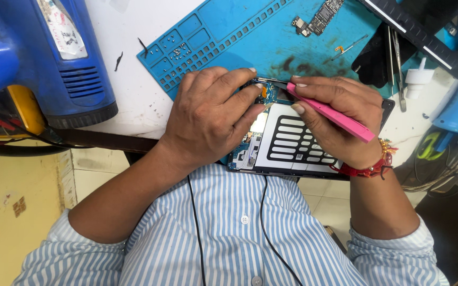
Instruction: The person uses a metal spudger and a pink plastic pry tool to carefully separate and adjust internal components of a disassembled tablet. They work on the motherboard area, lifting and repositioning parts while holding the device steady.
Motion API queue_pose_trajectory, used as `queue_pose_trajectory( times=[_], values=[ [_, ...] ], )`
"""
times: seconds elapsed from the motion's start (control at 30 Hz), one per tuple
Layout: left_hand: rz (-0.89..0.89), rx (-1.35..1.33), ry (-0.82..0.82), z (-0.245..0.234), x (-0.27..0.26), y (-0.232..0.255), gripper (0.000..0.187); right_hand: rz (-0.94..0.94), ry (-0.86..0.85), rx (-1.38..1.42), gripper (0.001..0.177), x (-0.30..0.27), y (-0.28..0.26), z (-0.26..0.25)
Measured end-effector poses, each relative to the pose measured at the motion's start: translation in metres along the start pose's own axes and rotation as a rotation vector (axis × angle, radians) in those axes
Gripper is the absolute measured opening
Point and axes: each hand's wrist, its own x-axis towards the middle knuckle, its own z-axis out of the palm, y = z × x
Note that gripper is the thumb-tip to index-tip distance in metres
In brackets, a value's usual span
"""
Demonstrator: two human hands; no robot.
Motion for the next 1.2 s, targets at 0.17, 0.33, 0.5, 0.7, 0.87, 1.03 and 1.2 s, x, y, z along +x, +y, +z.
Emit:
queue_pose_trajectory(
  times=[0.17,0.33,0.5,0.7,0.87,1.03,1.2],
  values=[
    [0.001,-0.005,0.004,0.0,0.0,0.0,0.026,-0.002,-0.007,-0.008,0.022,0.0,-0.001,0.0],
    [0.002,-0.001,0.001,0.0,0.0,0.0,0.026,0.005,-0.012,-0.035,0.021,-0.001,-0.001,0.0],
    [0.01,0.01,0.004,0.001,0.0,0.0,0.026,0.008,-0.012,-0.021,0.021,-0.001,-0.001,0.0],
    [0.005,0.008,0.003,0.0,0.0,0.0,0.026,-0.005,0.011,-0.017,0.02,-0.001,-0.002,-0.001],
    [0.008,0.005,0.004,-0.001,0.0,0.0,0.026,-0.008,0.012,-0.021,0.02,0.0,-0.004,0.0],
    [0.006,0.004,0.004,-0.001,-0.001,0.001,0.026,0.011,0.042,0.043,0.019,-0.002,-0.003,0.0],
    [0.009,0.003,0.008,0.001,-0.001,0.0,0.025,0.218,0.382,0.41,0.009,-0.015,0.0,-0.005]
  ],
)
